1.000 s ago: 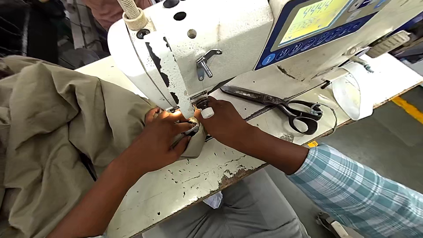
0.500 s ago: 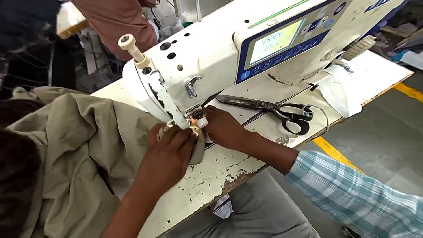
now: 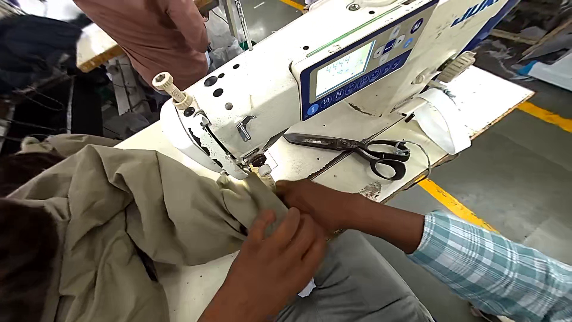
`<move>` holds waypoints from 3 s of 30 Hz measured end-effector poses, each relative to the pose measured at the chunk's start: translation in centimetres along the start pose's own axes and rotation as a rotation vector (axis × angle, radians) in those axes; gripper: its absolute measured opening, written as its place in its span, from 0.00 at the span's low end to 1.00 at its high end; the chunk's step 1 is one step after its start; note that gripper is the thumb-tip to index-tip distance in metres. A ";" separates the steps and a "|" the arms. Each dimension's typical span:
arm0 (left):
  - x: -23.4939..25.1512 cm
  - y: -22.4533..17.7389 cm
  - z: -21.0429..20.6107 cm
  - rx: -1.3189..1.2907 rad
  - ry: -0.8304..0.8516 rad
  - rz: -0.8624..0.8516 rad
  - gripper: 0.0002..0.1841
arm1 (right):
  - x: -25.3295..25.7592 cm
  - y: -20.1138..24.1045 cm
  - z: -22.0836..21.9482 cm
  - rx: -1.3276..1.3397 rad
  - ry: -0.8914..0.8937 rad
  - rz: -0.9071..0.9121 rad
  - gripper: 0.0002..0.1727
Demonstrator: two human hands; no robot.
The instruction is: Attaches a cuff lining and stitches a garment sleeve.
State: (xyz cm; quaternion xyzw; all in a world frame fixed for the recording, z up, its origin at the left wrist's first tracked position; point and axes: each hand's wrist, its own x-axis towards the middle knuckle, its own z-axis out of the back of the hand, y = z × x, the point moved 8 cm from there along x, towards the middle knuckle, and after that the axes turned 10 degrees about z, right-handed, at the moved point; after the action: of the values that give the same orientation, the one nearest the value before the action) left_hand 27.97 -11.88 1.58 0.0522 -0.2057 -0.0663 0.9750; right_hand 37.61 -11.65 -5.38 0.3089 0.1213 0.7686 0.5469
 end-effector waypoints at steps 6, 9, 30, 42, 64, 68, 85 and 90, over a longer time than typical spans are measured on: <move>-7.6 14.8 0.8 -0.064 0.297 0.514 0.67 | -2.1 -1.0 1.0 0.532 -0.260 -0.236 0.17; -12.9 20.8 0.1 0.096 0.330 0.701 0.55 | -2.6 -0.8 0.4 0.811 -0.420 -0.361 0.16; 0.7 6.7 -3.8 0.041 0.240 0.512 0.31 | -0.9 3.6 -1.7 -0.164 0.053 -0.354 0.29; 0.3 10.9 -6.7 -0.142 0.739 0.654 0.11 | -2.5 1.7 -3.7 0.063 -0.004 -0.360 0.32; -0.3 10.0 -7.3 -0.379 0.347 0.657 0.17 | 0.0 -3.4 3.2 -0.267 -0.230 -0.586 0.09; -0.1 11.1 -7.5 -0.469 0.425 0.695 0.15 | 0.5 -1.4 4.2 -0.354 -0.286 -0.392 0.05; -1.4 5.6 -4.1 -0.249 0.318 0.388 0.32 | -1.3 -3.7 1.3 -0.153 0.060 -0.543 0.17; -1.7 5.1 -4.3 0.045 0.287 0.291 0.32 | -1.0 -1.7 1.9 -0.258 0.034 -0.502 0.18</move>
State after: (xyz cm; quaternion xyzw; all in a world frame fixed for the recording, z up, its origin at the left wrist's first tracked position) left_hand 28.70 -6.31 -2.36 0.0528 -0.0714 0.0881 0.9922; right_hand 40.26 -12.25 -5.18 0.1840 0.1044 0.6233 0.7529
